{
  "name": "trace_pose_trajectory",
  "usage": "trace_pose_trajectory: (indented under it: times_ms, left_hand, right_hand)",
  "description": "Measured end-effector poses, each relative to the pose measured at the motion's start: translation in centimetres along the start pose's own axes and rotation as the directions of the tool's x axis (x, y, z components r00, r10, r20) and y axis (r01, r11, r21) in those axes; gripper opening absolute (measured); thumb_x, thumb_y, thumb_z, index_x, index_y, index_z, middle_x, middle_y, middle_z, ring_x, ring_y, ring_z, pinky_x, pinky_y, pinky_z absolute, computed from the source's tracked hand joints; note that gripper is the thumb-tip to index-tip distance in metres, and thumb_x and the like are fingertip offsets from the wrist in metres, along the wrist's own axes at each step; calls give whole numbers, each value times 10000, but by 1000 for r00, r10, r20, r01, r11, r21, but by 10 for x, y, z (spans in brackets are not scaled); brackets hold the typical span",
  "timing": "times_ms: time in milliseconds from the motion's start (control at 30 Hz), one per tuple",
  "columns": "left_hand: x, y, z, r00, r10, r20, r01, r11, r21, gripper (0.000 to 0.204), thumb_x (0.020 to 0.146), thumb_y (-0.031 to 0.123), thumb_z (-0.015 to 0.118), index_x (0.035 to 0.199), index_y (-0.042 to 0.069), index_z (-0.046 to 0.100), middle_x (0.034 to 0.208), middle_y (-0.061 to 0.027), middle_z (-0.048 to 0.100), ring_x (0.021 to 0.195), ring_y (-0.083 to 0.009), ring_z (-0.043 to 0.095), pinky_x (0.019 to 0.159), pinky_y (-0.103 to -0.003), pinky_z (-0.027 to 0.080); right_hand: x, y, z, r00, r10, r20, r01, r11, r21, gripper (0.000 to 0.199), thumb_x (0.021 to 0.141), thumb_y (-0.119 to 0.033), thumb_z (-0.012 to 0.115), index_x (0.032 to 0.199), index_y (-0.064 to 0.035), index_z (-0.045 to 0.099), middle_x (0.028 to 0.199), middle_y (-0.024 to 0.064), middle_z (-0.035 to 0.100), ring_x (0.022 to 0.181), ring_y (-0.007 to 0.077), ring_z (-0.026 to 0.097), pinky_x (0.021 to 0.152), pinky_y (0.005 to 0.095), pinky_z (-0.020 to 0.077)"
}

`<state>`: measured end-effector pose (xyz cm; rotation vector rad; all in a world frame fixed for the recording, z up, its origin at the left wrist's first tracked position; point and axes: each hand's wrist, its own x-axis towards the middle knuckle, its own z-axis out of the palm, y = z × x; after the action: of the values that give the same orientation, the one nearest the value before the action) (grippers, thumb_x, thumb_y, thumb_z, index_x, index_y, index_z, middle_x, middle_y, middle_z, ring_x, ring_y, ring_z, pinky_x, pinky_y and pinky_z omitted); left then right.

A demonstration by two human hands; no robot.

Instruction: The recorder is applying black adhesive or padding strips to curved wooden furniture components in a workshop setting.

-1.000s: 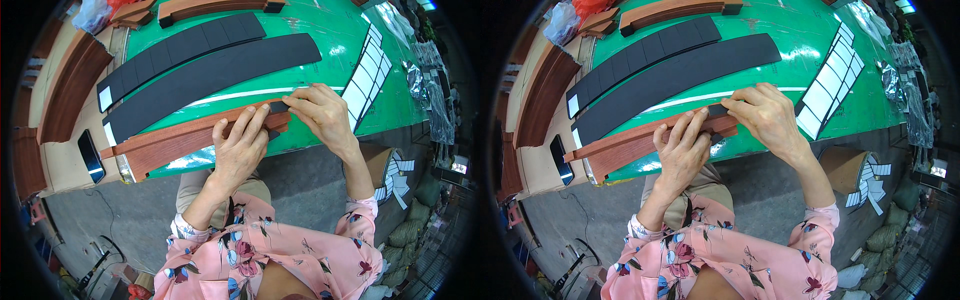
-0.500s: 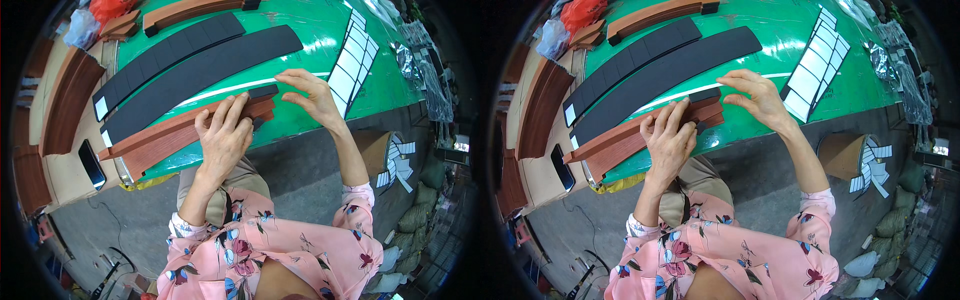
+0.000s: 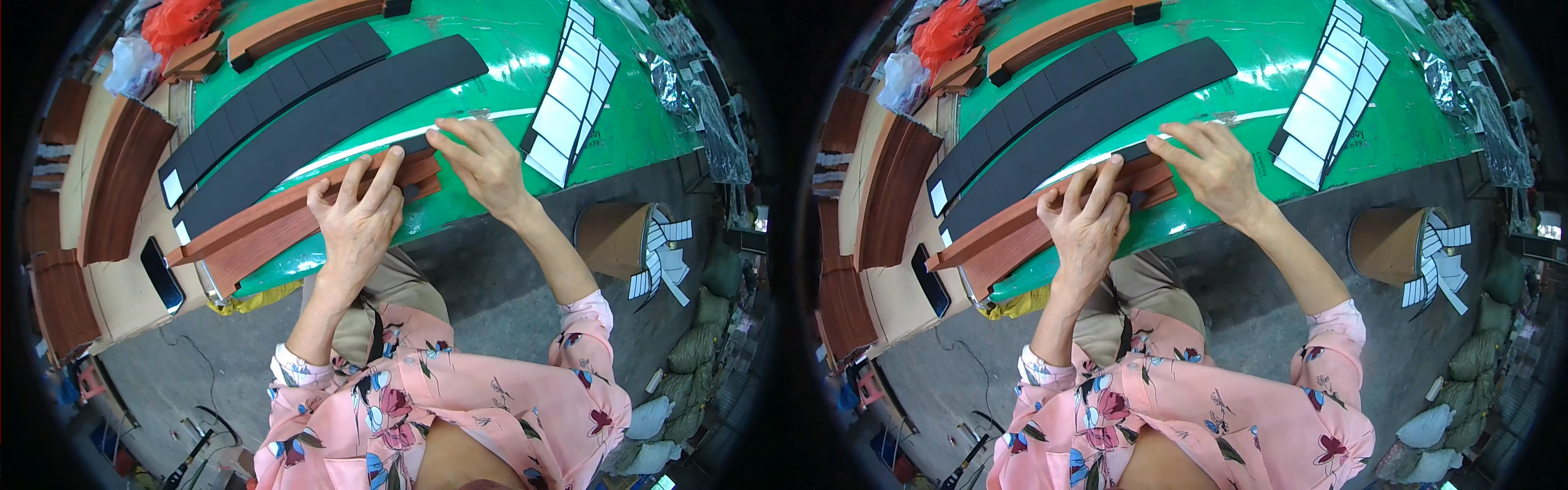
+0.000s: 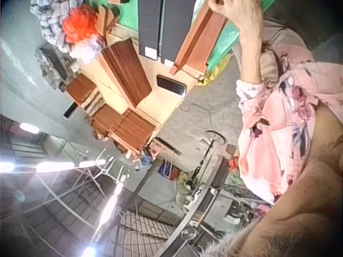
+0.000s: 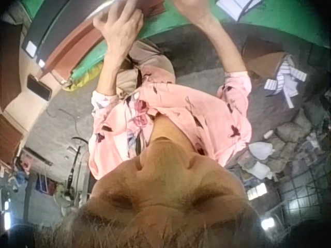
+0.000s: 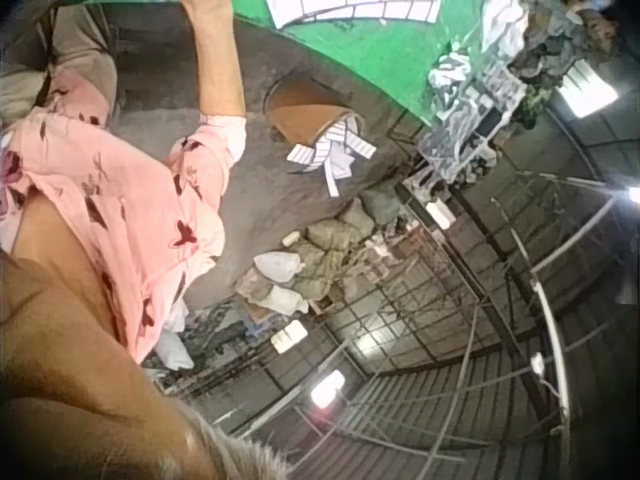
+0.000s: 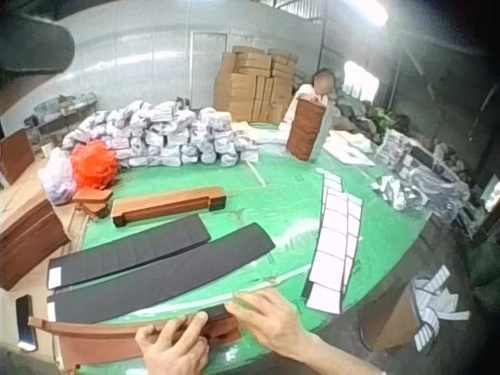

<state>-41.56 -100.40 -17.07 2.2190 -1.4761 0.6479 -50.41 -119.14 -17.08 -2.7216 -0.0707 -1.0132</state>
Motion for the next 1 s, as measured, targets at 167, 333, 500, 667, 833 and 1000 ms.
trace_pose_trajectory:
  times_ms: [167,333,500,667,833,1000]
  left_hand:
    - [-4,-6,-5,1000,8,19,-6,996,-85,103,648,158,657,701,146,570,1220,33,532,1088,-142,474,820,-376,284]
    - [-5,-15,-23,992,-127,-4,105,838,-535,99,748,152,627,769,68,579,1213,-83,508,1092,-210,467,873,-375,328]
    - [-21,-23,-60,858,-457,232,367,230,-901,151,870,133,541,831,-1,599,1162,-121,480,1066,-197,456,869,-308,379]
    - [-38,-35,-64,856,-430,287,372,127,-919,196,907,153,510,878,-9,616,1092,-66,467,998,-146,461,842,-269,396]
    - [-48,-43,-65,824,-433,367,383,-53,-922,192,904,148,515,893,-12,620,1082,-56,473,983,-130,466,822,-254,406]
    - [-67,-45,-72,789,-436,432,403,-164,-900,166,885,125,544,919,-16,624,1062,-41,516,938,-115,488,806,-240,411]
  right_hand:
    - [3,-12,-3,995,46,88,-48,999,17,369,724,-47,611,1085,-126,597,1104,69,563,976,262,539,851,400,422]
    - [10,-32,-31,883,469,5,-422,791,443,250,860,-71,549,1105,-34,579,1106,102,575,998,190,549,858,303,421]
    - [32,-88,-28,895,425,133,-403,644,650,125,845,-71,576,951,-21,619,956,73,609,877,152,573,765,266,447]
    - [42,-121,1,853,337,398,-507,358,784,236,841,-135,612,1038,-5,619,1034,61,576,872,108,556,727,225,454]
    - [45,-131,19,833,269,484,-533,159,831,233,821,-120,637,1021,0,630,1041,63,558,932,127,546,797,253,453]
    - [45,-147,17,818,248,520,-563,160,811,190,789,-50,635,964,25,634,1040,77,556,922,140,553,801,269,463]
